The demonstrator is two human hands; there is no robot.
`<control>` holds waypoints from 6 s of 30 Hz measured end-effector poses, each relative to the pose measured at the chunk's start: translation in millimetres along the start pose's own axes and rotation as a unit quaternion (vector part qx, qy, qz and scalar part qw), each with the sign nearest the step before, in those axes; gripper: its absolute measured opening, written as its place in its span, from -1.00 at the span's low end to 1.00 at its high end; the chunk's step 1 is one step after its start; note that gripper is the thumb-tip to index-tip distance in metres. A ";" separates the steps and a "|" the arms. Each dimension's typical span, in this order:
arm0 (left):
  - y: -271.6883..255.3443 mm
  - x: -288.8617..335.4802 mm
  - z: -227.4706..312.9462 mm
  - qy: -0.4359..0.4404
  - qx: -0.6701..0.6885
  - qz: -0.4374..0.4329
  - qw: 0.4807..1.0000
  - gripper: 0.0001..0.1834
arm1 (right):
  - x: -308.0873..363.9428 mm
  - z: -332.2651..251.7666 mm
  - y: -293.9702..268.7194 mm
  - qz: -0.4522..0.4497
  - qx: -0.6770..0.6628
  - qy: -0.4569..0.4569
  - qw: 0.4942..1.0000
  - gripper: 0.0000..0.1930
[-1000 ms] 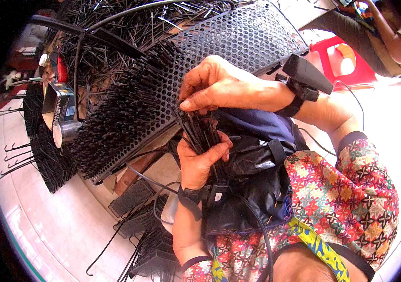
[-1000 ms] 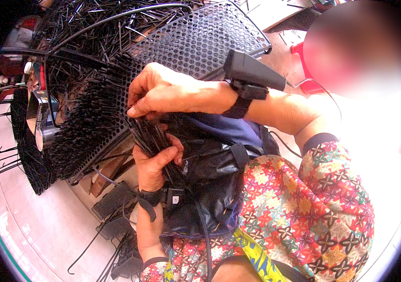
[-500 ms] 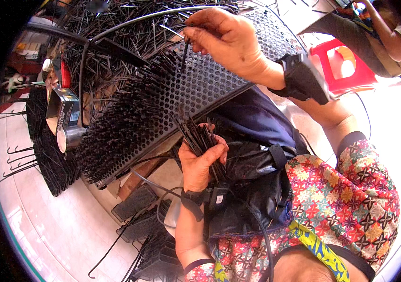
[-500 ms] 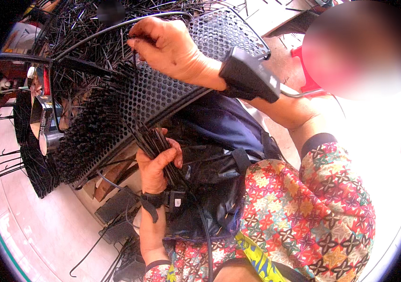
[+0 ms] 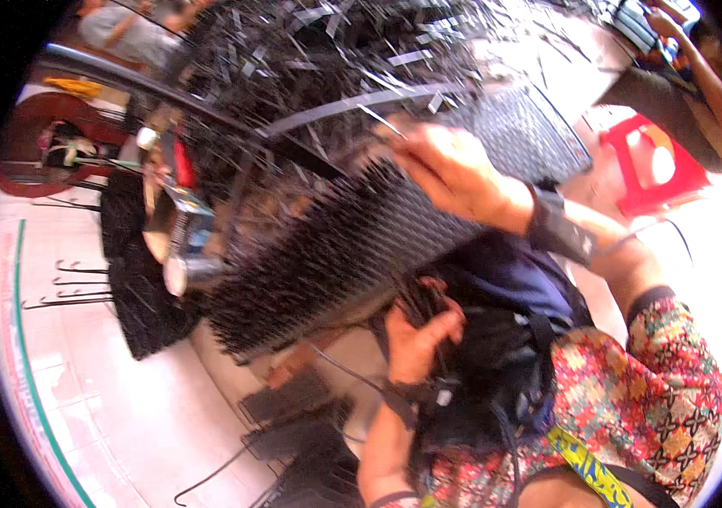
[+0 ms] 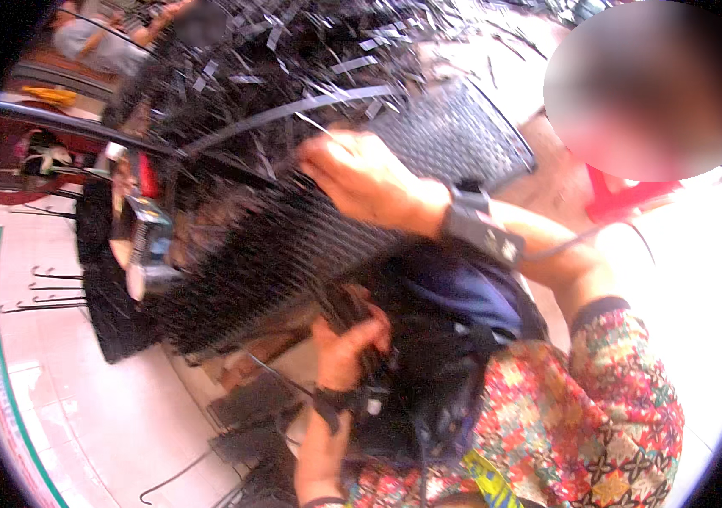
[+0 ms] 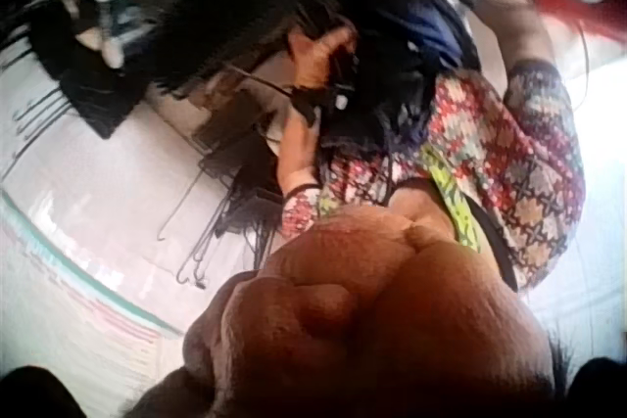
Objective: The person inserts black plastic hanger pieces one by one into the holes of a metal grid plate to assemble them.
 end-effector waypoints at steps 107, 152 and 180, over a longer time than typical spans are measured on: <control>-3.8 -2.1 -6.7 0.002 -0.016 -0.040 0.999 -0.68 | 32.7 -18.6 22.5 -0.331 -0.335 0.274 0.839 -0.88; -6.5 -1.8 -9.5 -0.007 0.025 -0.033 0.999 -0.56 | -2.4 11.4 2.1 0.068 -0.145 0.104 0.982 -0.89; 2.1 3.7 -0.1 -0.018 0.070 -0.095 0.993 -0.61 | 46.3 -38.9 30.0 -0.392 -0.309 0.158 0.852 -0.85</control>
Point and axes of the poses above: each hand's wrist, its own x-axis away from the middle knuckle, its own y-axis out of the palm, z = x × y, the point moved 7 cm from there along -x, towards the middle knuckle, and after that the axes turned 13 degrees about x, right-handed, at the moved point
